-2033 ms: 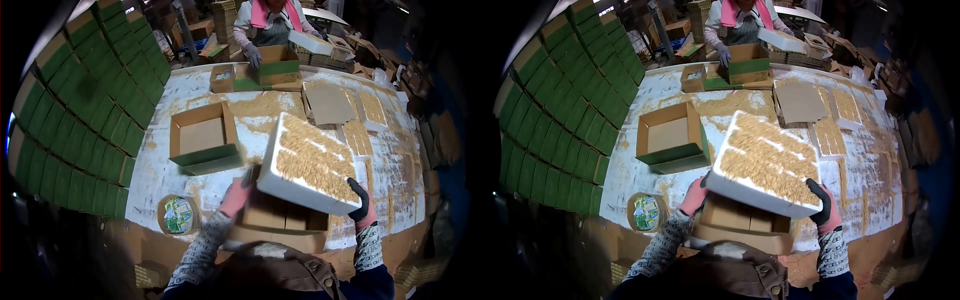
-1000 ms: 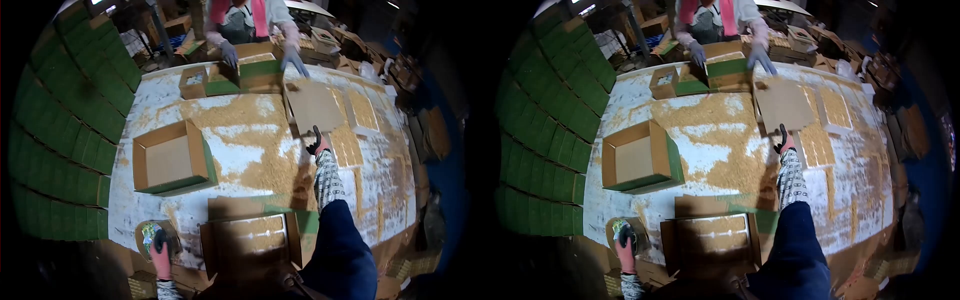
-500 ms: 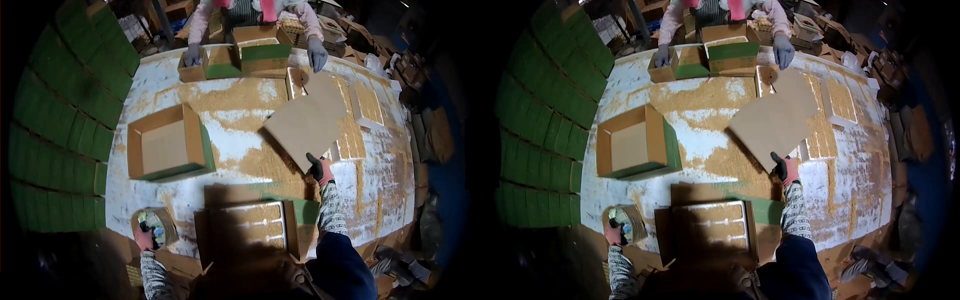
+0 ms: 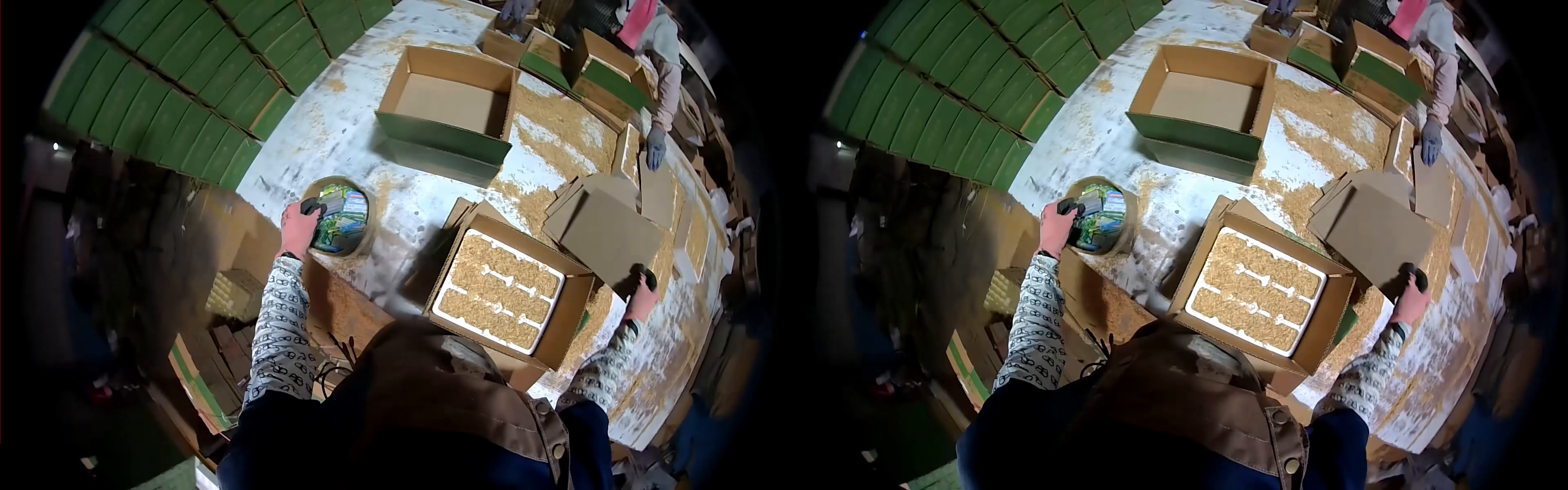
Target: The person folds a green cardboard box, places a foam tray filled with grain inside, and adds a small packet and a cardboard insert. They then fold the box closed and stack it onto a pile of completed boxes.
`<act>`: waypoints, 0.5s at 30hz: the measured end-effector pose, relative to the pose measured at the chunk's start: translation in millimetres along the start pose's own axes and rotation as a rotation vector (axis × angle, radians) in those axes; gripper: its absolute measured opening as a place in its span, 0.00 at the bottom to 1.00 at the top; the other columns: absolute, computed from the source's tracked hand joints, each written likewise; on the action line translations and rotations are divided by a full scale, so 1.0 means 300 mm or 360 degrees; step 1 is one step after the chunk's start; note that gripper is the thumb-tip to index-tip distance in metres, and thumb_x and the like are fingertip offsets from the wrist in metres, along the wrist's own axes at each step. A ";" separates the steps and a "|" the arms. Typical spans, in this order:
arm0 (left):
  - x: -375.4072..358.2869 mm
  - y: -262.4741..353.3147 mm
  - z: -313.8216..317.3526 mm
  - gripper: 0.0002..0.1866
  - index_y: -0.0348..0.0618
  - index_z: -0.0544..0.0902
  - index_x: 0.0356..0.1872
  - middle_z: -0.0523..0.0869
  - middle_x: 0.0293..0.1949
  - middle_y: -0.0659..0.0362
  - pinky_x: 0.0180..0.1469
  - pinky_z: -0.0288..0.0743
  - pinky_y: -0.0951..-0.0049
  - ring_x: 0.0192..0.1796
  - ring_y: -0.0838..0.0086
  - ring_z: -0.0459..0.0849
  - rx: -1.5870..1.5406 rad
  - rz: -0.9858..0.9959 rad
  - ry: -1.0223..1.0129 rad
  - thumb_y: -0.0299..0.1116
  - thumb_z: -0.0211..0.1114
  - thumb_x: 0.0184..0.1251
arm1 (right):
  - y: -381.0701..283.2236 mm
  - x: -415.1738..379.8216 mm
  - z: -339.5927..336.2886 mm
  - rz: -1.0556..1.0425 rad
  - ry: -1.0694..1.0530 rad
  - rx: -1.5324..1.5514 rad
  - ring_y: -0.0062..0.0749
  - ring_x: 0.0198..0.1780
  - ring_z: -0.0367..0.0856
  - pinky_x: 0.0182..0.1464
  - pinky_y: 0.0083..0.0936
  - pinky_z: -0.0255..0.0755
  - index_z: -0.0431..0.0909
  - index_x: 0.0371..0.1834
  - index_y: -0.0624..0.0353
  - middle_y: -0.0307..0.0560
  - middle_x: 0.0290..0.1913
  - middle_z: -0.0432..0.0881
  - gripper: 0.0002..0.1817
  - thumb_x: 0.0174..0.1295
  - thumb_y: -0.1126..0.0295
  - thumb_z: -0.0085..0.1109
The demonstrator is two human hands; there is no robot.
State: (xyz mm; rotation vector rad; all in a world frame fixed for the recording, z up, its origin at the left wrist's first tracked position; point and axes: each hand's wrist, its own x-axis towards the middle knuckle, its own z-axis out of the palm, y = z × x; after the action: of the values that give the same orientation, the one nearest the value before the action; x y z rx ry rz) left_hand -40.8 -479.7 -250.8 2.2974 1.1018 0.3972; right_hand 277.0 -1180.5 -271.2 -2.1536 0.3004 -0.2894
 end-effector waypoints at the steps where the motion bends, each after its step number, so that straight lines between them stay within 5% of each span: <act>1: 0.001 -0.002 -0.008 0.14 0.40 0.84 0.40 0.84 0.39 0.48 0.46 0.75 0.64 0.42 0.57 0.82 -0.0196 -0.0023 -0.0061 0.34 0.68 0.52 | 0.027 0.024 -0.032 -0.0013 -0.0101 0.0387 0.28 0.40 0.80 0.44 0.24 0.72 0.79 0.49 0.62 0.46 0.39 0.84 0.13 0.62 0.71 0.55; 3: -0.033 0.065 -0.058 0.13 0.38 0.82 0.38 0.84 0.38 0.50 0.44 0.75 0.64 0.40 0.58 0.82 -0.0153 0.0084 0.0024 0.32 0.69 0.50 | -0.183 -0.098 -0.084 -0.0096 -0.0028 0.0427 0.24 0.39 0.78 0.42 0.19 0.70 0.75 0.55 0.58 0.42 0.42 0.82 0.17 0.63 0.78 0.53; 7: -0.163 0.409 -0.064 0.13 0.39 0.79 0.35 0.82 0.35 0.54 0.43 0.74 0.62 0.38 0.60 0.81 -0.0551 0.0633 -0.0018 0.31 0.68 0.47 | -0.494 -0.312 -0.224 -0.0163 0.0055 0.0576 0.18 0.38 0.76 0.39 0.17 0.69 0.70 0.61 0.61 0.40 0.42 0.81 0.22 0.62 0.74 0.55; 9: -0.314 0.609 0.022 0.21 0.38 0.76 0.44 0.81 0.43 0.52 0.52 0.72 0.59 0.48 0.62 0.79 -0.0342 0.1572 -0.0034 0.32 0.69 0.46 | -0.644 -0.401 -0.269 -0.0031 0.0074 0.0217 0.16 0.37 0.74 0.38 0.16 0.68 0.70 0.61 0.60 0.38 0.42 0.80 0.22 0.62 0.71 0.55; 10: -0.409 0.696 0.118 0.17 0.39 0.77 0.42 0.80 0.43 0.52 0.50 0.72 0.62 0.47 0.63 0.79 -0.0309 0.1510 -0.0587 0.30 0.65 0.48 | -0.605 -0.399 -0.253 -0.0290 -0.0077 0.0123 0.16 0.35 0.72 0.35 0.16 0.68 0.71 0.61 0.60 0.37 0.39 0.79 0.22 0.62 0.70 0.55; 11: -0.461 0.705 0.163 0.17 0.39 0.77 0.43 0.79 0.44 0.52 0.51 0.72 0.63 0.48 0.62 0.78 -0.0147 0.1684 -0.0694 0.30 0.62 0.50 | -0.559 -0.416 -0.241 -0.0542 -0.0236 0.0035 0.15 0.33 0.71 0.33 0.16 0.67 0.71 0.60 0.60 0.36 0.36 0.78 0.22 0.62 0.68 0.56; 12: -0.513 0.714 0.209 0.16 0.40 0.76 0.45 0.79 0.45 0.52 0.52 0.72 0.64 0.49 0.62 0.77 -0.0003 0.1862 -0.0801 0.30 0.60 0.52 | -0.637 -0.505 -0.223 -0.0295 -0.0565 0.0290 0.13 0.30 0.68 0.31 0.14 0.64 0.73 0.59 0.59 0.33 0.33 0.76 0.21 0.61 0.67 0.58; 13: -0.541 0.671 0.232 0.19 0.39 0.75 0.49 0.78 0.47 0.51 0.55 0.71 0.62 0.52 0.61 0.76 0.0225 0.2248 -0.0418 0.31 0.58 0.55 | -0.744 -0.589 -0.182 -0.0060 -0.0899 0.0550 0.11 0.27 0.65 0.29 0.12 0.61 0.75 0.57 0.57 0.31 0.30 0.73 0.21 0.60 0.67 0.60; 15: -0.491 0.601 0.280 0.25 0.37 0.69 0.58 0.74 0.54 0.50 0.60 0.68 0.63 0.58 0.59 0.72 -0.0161 0.1684 -0.0535 0.30 0.59 0.57 | -0.797 -0.673 -0.177 0.0027 -0.1374 0.0197 0.10 0.29 0.67 0.30 0.12 0.64 0.76 0.54 0.60 0.31 0.28 0.73 0.20 0.58 0.66 0.62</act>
State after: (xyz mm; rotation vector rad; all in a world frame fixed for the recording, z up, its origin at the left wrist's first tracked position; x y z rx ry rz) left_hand 20.3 -716.8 -214.4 2.5428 -0.3578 0.4001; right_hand 95.1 -1024.1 -63.1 -1.9499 -0.1923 0.6126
